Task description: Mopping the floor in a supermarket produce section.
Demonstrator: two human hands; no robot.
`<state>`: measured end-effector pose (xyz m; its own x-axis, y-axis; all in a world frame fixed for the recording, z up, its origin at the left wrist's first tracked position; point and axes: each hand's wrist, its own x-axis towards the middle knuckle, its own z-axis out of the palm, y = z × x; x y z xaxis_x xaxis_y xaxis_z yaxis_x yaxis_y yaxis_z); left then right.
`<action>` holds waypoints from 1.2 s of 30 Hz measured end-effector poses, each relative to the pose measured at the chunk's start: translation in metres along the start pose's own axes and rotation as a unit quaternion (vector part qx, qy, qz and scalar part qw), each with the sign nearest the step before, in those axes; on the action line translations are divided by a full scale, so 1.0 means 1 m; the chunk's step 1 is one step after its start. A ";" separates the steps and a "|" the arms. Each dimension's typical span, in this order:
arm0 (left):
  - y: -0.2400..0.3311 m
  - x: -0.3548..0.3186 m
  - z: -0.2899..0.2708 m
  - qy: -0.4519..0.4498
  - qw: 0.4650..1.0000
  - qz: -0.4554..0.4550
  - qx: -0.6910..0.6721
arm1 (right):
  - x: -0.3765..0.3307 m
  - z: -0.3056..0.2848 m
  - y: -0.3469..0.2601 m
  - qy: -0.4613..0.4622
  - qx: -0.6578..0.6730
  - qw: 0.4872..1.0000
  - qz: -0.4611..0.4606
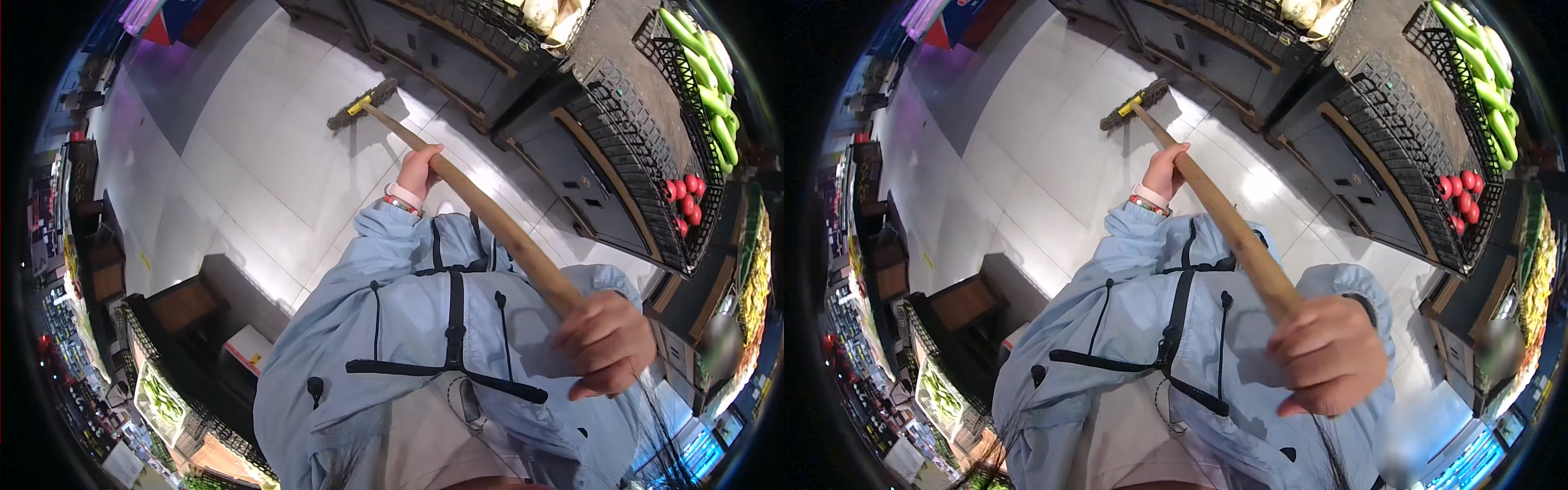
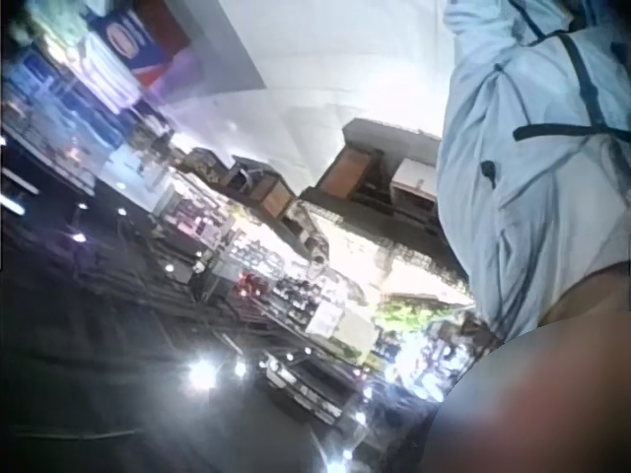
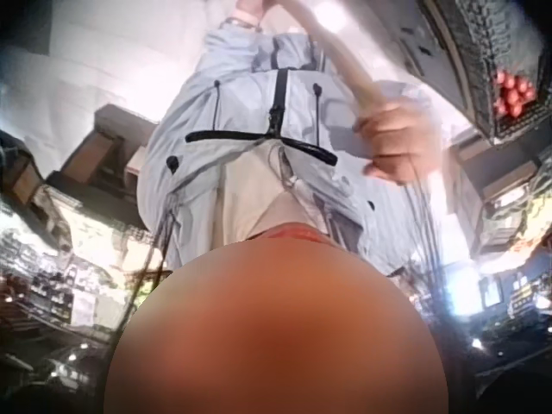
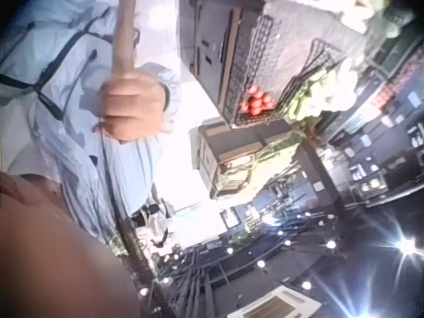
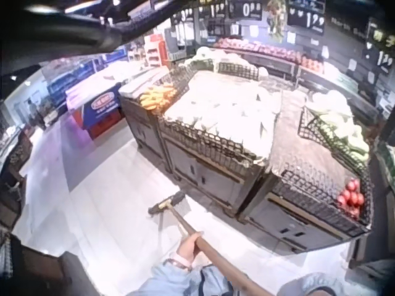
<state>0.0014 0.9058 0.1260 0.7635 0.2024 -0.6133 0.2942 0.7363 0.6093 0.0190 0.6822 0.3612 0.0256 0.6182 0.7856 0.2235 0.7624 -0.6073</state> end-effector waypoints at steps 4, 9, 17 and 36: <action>0.015 0.045 -0.008 -0.015 0.999 -0.031 -0.036 | 0.018 -0.011 0.055 -0.001 -0.053 0.999 0.000; -0.007 0.135 -0.069 -0.012 0.991 -0.135 0.021 | 0.035 -0.026 0.141 -0.012 -0.095 0.982 0.162; 0.041 0.188 -0.094 -0.164 0.942 -0.286 -0.064 | 0.053 -0.051 0.233 0.125 -0.054 0.982 0.133; 0.186 0.241 -0.405 -0.062 0.664 -0.159 0.728 | 0.107 -0.139 0.362 0.439 -0.178 0.863 0.174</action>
<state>0.0072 1.3533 -0.1123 0.5450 0.0656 -0.8359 0.6269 -0.6938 0.3543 0.2380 0.9978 0.2419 0.8457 0.2952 0.4445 0.3343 0.3560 -0.8726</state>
